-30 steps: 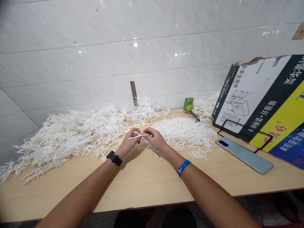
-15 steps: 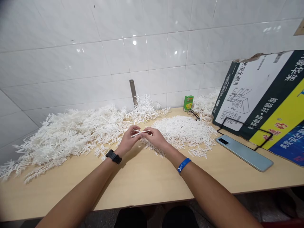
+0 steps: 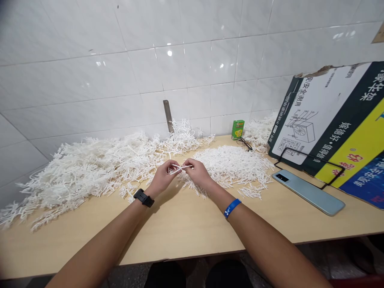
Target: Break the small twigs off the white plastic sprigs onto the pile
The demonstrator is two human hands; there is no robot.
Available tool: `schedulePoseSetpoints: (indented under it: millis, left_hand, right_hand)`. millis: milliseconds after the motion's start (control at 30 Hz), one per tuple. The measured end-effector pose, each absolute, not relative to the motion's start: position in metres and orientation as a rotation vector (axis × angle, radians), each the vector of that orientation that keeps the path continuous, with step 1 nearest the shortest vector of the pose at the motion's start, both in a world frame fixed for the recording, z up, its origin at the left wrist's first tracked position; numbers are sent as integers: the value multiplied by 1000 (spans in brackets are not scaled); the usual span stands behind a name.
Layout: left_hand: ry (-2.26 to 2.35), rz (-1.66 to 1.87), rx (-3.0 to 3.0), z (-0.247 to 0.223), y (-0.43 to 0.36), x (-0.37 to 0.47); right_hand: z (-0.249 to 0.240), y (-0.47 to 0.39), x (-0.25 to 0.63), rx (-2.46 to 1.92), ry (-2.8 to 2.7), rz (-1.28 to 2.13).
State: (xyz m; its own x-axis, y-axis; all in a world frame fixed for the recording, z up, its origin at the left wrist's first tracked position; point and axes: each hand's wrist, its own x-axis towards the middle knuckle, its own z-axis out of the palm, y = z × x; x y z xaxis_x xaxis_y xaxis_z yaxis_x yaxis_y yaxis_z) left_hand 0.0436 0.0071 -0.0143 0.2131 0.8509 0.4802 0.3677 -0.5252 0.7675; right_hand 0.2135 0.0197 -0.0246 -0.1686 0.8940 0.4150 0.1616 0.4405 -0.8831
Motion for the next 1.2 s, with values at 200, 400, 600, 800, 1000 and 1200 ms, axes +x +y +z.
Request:
schedulePoseSetpoints:
  millis: [200, 400, 600, 800, 1000, 1200]
  left_hand:
    - [1090, 1191, 1942, -13, 8, 44]
    - [1145, 1168, 1886, -12, 9, 45]
    - [1155, 1200, 1864, -14, 10, 44]
    - [1183, 1215, 1836, -14, 11, 42]
    - [1161, 1148, 1838, -17, 12, 44]
    - [1179, 1208, 1746, -19, 15, 40]
  right_hand:
    - [-25, 18, 213, -970, -1616, 763]
    - [-27, 19, 212, -965, -1613, 723]
    - [-26, 19, 212, -953, -1651, 749]
    - [-24, 15, 210, -948, -1645, 711]
    - [-30, 24, 215, -1089, -1575, 570]
    - [-28, 36, 240, -1208, -1573, 297]
